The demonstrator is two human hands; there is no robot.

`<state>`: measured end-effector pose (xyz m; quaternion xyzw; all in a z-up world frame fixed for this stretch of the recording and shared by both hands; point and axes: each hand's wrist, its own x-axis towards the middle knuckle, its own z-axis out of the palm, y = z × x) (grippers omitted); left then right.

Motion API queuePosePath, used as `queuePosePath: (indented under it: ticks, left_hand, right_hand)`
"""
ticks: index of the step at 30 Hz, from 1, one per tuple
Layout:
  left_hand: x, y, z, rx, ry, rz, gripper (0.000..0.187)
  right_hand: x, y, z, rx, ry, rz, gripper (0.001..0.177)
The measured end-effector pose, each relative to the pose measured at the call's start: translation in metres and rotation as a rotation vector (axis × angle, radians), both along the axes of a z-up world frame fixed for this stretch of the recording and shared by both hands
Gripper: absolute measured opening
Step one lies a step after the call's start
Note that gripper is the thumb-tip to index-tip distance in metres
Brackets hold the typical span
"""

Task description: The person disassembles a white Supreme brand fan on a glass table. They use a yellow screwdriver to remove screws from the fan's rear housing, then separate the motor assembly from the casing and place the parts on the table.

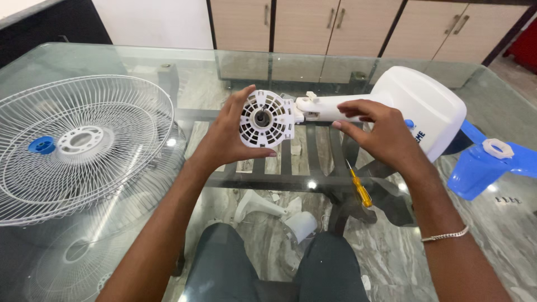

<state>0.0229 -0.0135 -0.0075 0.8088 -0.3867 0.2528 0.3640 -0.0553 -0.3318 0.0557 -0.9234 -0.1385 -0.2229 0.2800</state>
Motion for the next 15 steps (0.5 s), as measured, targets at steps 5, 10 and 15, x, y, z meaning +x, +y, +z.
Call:
queuePosePath:
  ticks: [5, 10, 15]
  left_hand:
    - [0.002, 0.003, 0.005, -0.005, 0.042, -0.065, 0.148]
    - [-0.003, 0.005, 0.004, 0.004, 0.043, -0.062, 0.149]
    - [-0.002, 0.006, 0.006, 0.000, 0.051, -0.080, 0.151]
  right_hand:
    - [-0.015, -0.026, -0.030, -0.078, 0.217, -0.156, 0.038]
    - [-0.022, -0.036, -0.064, -0.140, 0.351, -0.219, 0.042]
    - [-0.026, -0.038, -0.077, -0.315, 0.546, -0.322, 0.051]
